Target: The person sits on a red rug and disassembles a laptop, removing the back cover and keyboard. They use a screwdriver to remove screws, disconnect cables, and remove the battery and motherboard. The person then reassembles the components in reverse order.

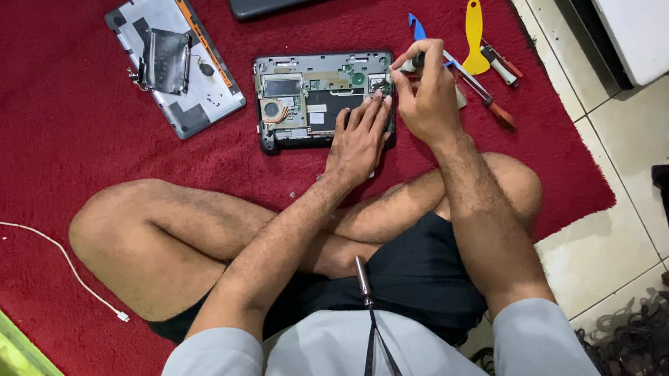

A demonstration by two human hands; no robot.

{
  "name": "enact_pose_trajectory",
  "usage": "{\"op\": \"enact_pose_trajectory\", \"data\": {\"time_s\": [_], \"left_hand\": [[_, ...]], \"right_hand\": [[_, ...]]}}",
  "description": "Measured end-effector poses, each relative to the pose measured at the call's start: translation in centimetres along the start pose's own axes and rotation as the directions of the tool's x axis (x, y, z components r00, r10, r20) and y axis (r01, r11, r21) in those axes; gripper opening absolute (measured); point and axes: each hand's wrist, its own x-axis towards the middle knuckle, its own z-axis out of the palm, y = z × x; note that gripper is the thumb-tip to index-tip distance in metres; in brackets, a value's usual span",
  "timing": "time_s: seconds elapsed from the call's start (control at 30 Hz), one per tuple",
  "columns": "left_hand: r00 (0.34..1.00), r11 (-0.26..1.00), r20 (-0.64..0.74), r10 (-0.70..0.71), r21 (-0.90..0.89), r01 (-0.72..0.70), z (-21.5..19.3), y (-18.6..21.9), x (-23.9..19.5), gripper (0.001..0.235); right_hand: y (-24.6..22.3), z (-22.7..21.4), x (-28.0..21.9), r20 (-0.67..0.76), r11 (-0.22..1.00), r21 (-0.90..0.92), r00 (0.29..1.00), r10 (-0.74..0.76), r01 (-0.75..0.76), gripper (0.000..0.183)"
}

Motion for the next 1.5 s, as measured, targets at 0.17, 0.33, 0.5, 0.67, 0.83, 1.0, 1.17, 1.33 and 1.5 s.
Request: {"op": "enact_pose_trajectory", "data": {"time_s": [0.17,0.33,0.5,0.67,0.83,1.0,1.17,1.33,1.5], "left_hand": [[1.000,1.000,-0.006,0.001,-0.010,-0.001,0.0,-0.1,0.0,0.063],[1.000,0.999,0.016,-0.002,-0.035,0.003,-0.2,-0.1,0.0,0.063],[0.999,0.998,0.035,-0.015,-0.062,0.017,-0.2,-0.1,0.0,0.066],[1.000,0.996,0.015,-0.019,-0.083,0.021,-0.5,0.0,-0.1,0.065],[0.999,0.997,-0.013,-0.036,-0.068,0.035,-0.4,0.0,0.0,0.066],[0.999,0.997,-0.021,-0.037,-0.074,0.036,-0.3,-0.1,0.0,0.065],[0.998,0.996,-0.046,-0.031,-0.085,0.027,-0.7,-0.1,-0.1,0.064],[0.998,0.994,-0.048,-0.028,-0.107,0.023,-0.9,-0.1,0.0,0.063],[0.998,0.991,-0.056,-0.018,-0.134,0.010,-0.5,-0.1,0.0,0.068]], "right_hand": [[0.1,0.2,0.0,0.030,0.999,-0.020,0.999,-0.031,0.031,0.027],[-0.2,0.3,0.1,0.066,0.998,-0.044,0.997,-0.050,0.053,0.027],[0.3,0.2,0.0,0.159,0.994,-0.083,0.986,-0.056,0.070,0.027],[0.4,0.4,0.1,0.153,0.988,-0.115,0.984,-0.086,0.105,0.023],[0.7,0.5,0.1,0.102,0.977,-0.171,0.989,-0.109,0.126,0.024],[-0.3,0.3,0.0,0.067,0.983,-0.151,0.993,-0.100,0.110,0.022],[-0.2,0.4,-0.1,0.088,0.982,-0.150,0.991,-0.101,0.113,0.021],[0.2,0.6,0.1,0.100,0.967,-0.184,0.982,-0.162,0.179,0.021],[1.3,0.7,0.2,0.141,0.962,-0.172,0.972,-0.188,0.211,0.025]]}}
